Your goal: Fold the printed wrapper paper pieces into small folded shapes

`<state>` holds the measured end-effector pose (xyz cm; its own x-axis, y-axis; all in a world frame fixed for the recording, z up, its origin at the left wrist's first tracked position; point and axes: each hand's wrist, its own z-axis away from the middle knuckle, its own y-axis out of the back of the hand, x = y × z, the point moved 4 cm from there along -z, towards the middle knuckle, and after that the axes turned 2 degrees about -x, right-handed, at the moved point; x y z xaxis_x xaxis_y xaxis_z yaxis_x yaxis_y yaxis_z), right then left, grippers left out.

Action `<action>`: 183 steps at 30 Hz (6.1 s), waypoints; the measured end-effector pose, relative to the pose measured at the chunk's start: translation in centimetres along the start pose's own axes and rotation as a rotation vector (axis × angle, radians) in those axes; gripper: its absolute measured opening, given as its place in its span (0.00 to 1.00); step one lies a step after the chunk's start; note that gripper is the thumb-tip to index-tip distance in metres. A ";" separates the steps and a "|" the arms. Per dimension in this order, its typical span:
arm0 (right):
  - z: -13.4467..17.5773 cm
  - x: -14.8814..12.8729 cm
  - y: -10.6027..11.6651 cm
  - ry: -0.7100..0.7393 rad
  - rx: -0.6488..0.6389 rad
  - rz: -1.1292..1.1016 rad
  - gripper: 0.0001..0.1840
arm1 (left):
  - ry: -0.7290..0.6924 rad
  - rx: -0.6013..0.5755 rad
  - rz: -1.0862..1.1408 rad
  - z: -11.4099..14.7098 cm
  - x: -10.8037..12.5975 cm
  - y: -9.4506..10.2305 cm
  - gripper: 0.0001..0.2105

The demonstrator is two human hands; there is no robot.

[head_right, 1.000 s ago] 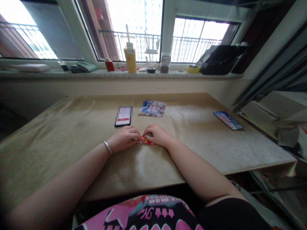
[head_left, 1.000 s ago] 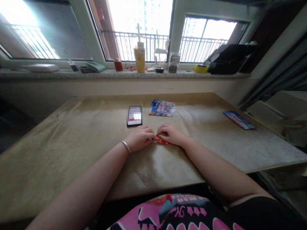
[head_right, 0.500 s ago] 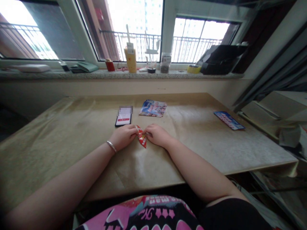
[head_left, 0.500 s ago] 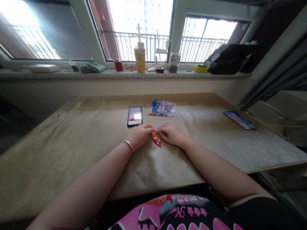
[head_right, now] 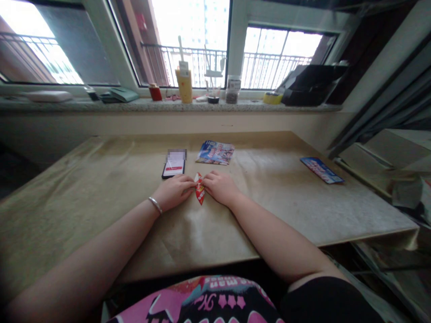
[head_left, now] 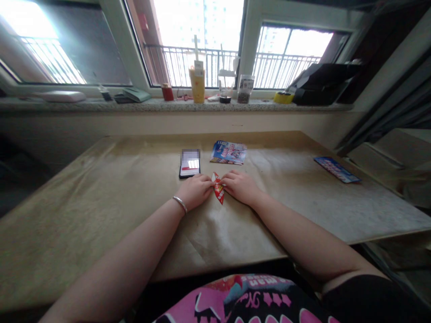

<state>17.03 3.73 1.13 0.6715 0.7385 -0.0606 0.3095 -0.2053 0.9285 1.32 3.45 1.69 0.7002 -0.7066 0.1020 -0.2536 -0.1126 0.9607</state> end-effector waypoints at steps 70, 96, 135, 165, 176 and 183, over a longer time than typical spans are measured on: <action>-0.3 0.2 -0.8 -0.215 0.029 -0.266 0.04 | 0.071 0.000 -0.022 -0.9 0.2 -0.4 0.08; -1.0 1.4 -1.8 -0.404 0.045 -0.331 0.06 | 0.236 0.077 0.275 -1.7 -1.2 -1.8 0.08; -0.3 0.1 -0.6 -0.318 0.034 -0.299 0.05 | 0.245 0.047 0.140 -0.4 0.3 -0.4 0.08; -0.5 1.7 -1.9 -0.560 0.061 -0.493 0.03 | 0.180 0.104 0.214 -0.4 0.7 -0.4 0.05; -0.3 2.0 -2.2 -0.530 0.093 -0.514 0.04 | 0.057 0.008 0.128 -0.1 1.0 -0.2 0.08; -0.2 1.4 -1.8 -0.447 0.095 -0.436 0.03 | 0.043 -0.014 0.082 -0.3 0.8 -0.4 0.08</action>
<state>17.30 5.26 -0.59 0.6800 0.4318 -0.5926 0.6632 -0.0175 0.7483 2.16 3.16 1.49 0.7055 -0.6824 0.1916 -0.3022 -0.0450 0.9522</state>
